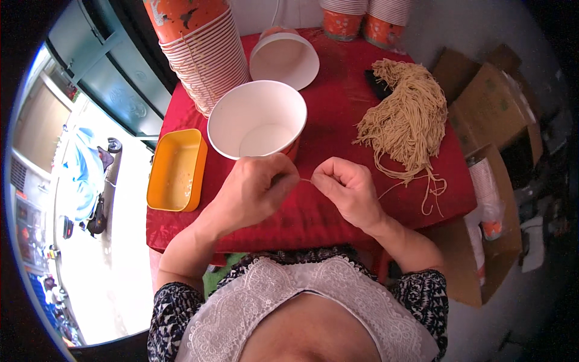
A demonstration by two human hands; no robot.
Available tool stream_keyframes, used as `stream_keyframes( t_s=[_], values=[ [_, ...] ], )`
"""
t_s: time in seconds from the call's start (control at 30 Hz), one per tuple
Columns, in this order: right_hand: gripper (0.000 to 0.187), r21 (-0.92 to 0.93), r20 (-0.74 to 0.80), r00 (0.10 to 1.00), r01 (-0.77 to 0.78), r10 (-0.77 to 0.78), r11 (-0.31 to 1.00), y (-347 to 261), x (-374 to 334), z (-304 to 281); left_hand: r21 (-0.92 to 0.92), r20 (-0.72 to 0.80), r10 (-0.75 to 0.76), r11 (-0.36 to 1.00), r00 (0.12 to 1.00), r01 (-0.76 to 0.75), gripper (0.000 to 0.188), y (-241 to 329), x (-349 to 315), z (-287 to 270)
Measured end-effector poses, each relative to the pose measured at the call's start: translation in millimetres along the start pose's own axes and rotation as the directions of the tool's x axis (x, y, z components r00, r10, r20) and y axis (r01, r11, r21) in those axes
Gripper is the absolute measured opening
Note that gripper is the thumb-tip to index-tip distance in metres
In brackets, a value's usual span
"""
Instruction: Threading thin string through pre-punched holes in paper buckets to assemble bucket handles.
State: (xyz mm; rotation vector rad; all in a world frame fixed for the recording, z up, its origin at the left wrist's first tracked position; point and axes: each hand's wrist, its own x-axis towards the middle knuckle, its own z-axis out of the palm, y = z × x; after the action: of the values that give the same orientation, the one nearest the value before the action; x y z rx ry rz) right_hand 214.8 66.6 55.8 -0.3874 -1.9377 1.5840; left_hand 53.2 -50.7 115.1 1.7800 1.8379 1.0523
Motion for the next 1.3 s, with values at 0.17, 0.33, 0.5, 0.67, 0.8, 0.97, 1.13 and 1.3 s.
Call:
stream_keyframes(
  t_s=[0.17, 0.33, 0.5, 0.67, 0.8, 0.97, 1.13, 1.3],
  values=[
    [0.011, -0.042, -0.145, 0.989, -0.017, 0.010, 0.999, 7, 12, 0, -0.095, -0.125, -0.030, 0.995, 0.992, 0.018, 0.006, 3, 8, -13],
    [0.012, -0.003, -0.260, 0.964, -0.055, 0.052, 0.999, 26, 28, -4, -0.069, -0.195, -0.046, 0.997, 0.980, 0.033, 0.010, -5, 33, -31],
    [0.012, 0.005, -0.311, 0.948, -0.070, 0.068, 0.998, 27, 36, 0, 0.104, -0.085, -0.013, 0.994, 0.996, 0.022, 0.013, -25, 51, -44],
    [0.012, -0.021, -0.345, 0.938, -0.054, 0.043, 0.998, 26, 39, 5, 0.231, 0.034, 0.087, 0.969, 0.996, -0.093, 0.016, -41, 66, -46],
    [0.012, -0.082, -0.348, 0.937, -0.063, 0.030, 0.995, 25, 42, 2, 0.182, 0.109, 0.007, 0.983, 0.994, -0.027, 0.017, -42, 79, -39],
    [0.012, -0.104, -0.360, 0.933, -0.020, -0.019, 0.994, 23, 45, 13, 0.225, 0.164, -0.022, 0.974, 0.986, -0.016, 0.017, -47, 72, -47],
    [0.011, -0.139, -0.383, 0.921, 0.026, -0.078, 0.990, 27, 47, 11, 0.213, 0.170, 0.009, 0.976, 0.985, -0.045, 0.016, -51, 74, -43],
    [0.012, -0.136, -0.380, 0.923, 0.007, -0.058, 0.991, 26, 47, 13, 0.227, 0.171, 0.016, 0.972, 0.985, -0.055, 0.015, -50, 73, -41]
  ],
)
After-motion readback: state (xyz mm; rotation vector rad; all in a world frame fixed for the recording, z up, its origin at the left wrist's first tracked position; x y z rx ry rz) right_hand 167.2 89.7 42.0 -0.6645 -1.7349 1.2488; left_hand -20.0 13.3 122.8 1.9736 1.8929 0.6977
